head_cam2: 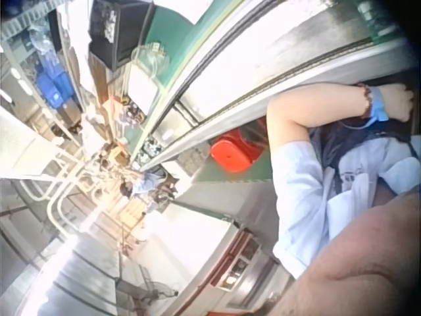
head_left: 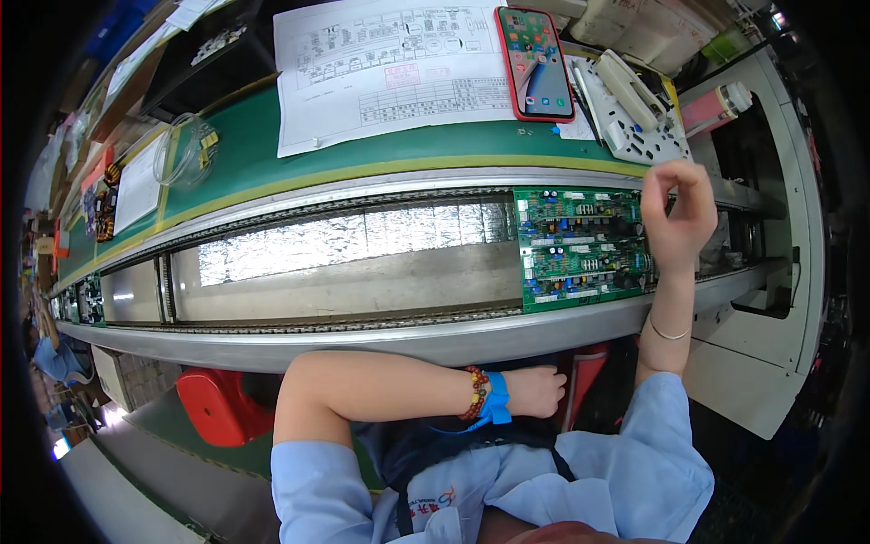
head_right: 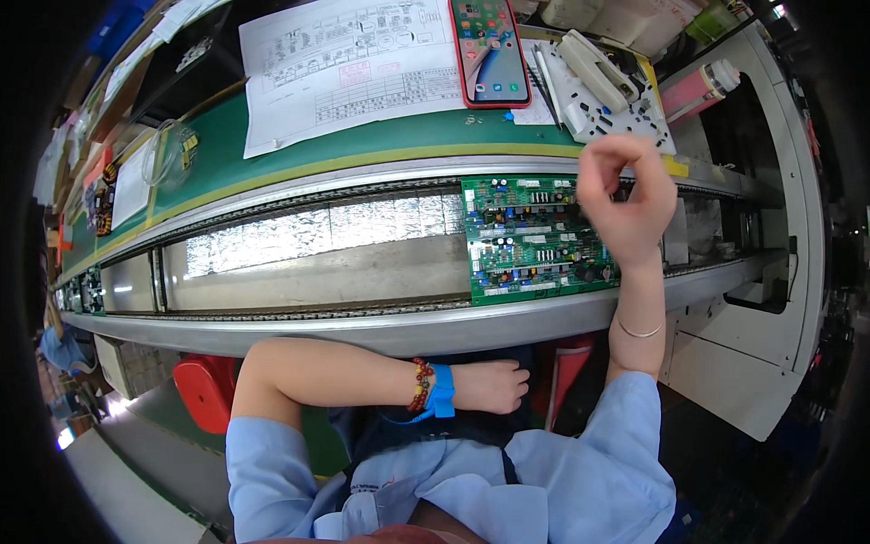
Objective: The person handles small electronic components and circuit boards at a workstation. They pick up a green circuit board from a tray, place it on the table, and manipulate it with their hands, appearing to adjust or inspect specific areas. The person then moves the board to a machine and repeats the process with another board.
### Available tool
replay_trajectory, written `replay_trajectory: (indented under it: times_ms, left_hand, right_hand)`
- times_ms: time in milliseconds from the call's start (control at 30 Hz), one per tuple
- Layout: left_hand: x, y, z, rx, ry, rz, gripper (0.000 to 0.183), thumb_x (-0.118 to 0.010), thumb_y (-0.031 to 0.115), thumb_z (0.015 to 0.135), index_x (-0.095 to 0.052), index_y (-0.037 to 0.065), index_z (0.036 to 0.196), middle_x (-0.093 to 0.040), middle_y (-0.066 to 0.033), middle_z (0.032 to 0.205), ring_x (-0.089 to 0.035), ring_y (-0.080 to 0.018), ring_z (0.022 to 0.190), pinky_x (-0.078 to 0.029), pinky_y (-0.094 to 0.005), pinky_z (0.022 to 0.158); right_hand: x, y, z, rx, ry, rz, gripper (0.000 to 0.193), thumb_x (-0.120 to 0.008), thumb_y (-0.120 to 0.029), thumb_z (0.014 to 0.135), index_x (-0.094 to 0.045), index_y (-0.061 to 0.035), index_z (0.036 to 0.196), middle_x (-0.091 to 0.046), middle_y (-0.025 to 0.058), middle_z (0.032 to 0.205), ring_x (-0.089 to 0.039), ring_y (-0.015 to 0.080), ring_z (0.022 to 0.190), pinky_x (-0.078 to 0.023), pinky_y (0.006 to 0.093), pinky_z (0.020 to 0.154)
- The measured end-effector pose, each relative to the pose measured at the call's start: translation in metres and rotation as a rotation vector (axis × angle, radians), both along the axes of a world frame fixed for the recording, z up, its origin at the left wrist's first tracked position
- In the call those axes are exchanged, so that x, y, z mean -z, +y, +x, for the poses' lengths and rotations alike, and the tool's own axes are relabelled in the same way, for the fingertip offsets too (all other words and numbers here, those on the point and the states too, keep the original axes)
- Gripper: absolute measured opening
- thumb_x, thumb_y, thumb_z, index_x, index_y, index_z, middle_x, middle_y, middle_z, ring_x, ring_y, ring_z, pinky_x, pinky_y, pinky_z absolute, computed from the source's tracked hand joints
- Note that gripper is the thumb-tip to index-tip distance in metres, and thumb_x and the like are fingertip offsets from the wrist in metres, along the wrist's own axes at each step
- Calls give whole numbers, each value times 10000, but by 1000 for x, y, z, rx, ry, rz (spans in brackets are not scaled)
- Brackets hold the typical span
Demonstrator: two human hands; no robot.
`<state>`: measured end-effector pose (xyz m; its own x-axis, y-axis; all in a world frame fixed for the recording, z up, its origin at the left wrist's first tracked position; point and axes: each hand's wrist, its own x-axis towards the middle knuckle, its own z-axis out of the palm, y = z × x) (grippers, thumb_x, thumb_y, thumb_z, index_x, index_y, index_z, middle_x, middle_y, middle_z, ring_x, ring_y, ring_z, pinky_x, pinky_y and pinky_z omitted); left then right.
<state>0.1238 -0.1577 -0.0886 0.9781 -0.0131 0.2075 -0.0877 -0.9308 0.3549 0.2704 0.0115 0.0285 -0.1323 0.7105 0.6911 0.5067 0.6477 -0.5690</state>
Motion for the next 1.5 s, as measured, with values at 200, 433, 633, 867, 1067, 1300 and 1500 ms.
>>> replay_trajectory:
  times_ms: [200,433,633,867,1067,1300,1500]
  left_hand:
    - [6,2,1,42,73,28,90,-585,163,711,-623,90,747,-591,-29,819,-533,-193,877,-421,-298,691]
    - [2,5,-1,98,73,99,103,-595,174,704,-629,102,770,-591,-20,828,-534,-191,888,-427,-304,703]
    - [8,3,2,91,37,60,96,-595,182,705,-633,105,747,-590,-17,806,-537,-193,877,-435,-313,694]
    - [19,-1,6,61,-7,71,98,-582,187,709,-636,106,724,-590,-19,774,-546,-194,851,-434,-312,661]
    - [18,-2,2,33,-53,68,98,-579,190,706,-629,106,702,-582,-19,742,-543,-192,831,-430,-308,648]
    - [5,6,-3,90,-2,34,96,-572,179,724,-615,97,748,-573,-23,792,-527,-190,856,-428,-301,675]
    - [-12,15,-3,147,67,-3,76,-555,147,736,-583,83,766,-554,-31,819,-514,-188,864,-430,-294,700]
  right_hand:
    - [-18,-45,-62,-397,-673,-103,237,-677,-69,681,-594,-68,903,-583,40,833,-545,226,757,-403,349,734]
    - [14,-68,-79,-356,-1022,-181,309,-675,-222,725,-554,-60,959,-543,45,787,-545,203,804,-397,338,809]
    - [12,-72,-82,-280,-1052,-186,288,-663,-238,746,-545,-52,931,-534,52,773,-537,205,780,-388,326,775]
    - [9,-73,-71,-231,-1077,-217,280,-672,-214,733,-541,-51,919,-529,60,768,-533,212,771,-385,328,750]
    - [7,-74,-42,-107,-1086,-273,263,-652,-194,753,-550,-48,947,-546,72,800,-543,228,807,-384,344,765]
    - [12,-73,7,110,-1072,-311,225,-647,-202,754,-541,-61,894,-540,74,794,-541,234,805,-377,352,763]
    - [25,-66,52,305,-1095,-330,225,-649,-246,750,-553,-68,849,-548,69,801,-549,222,818,-377,346,775]
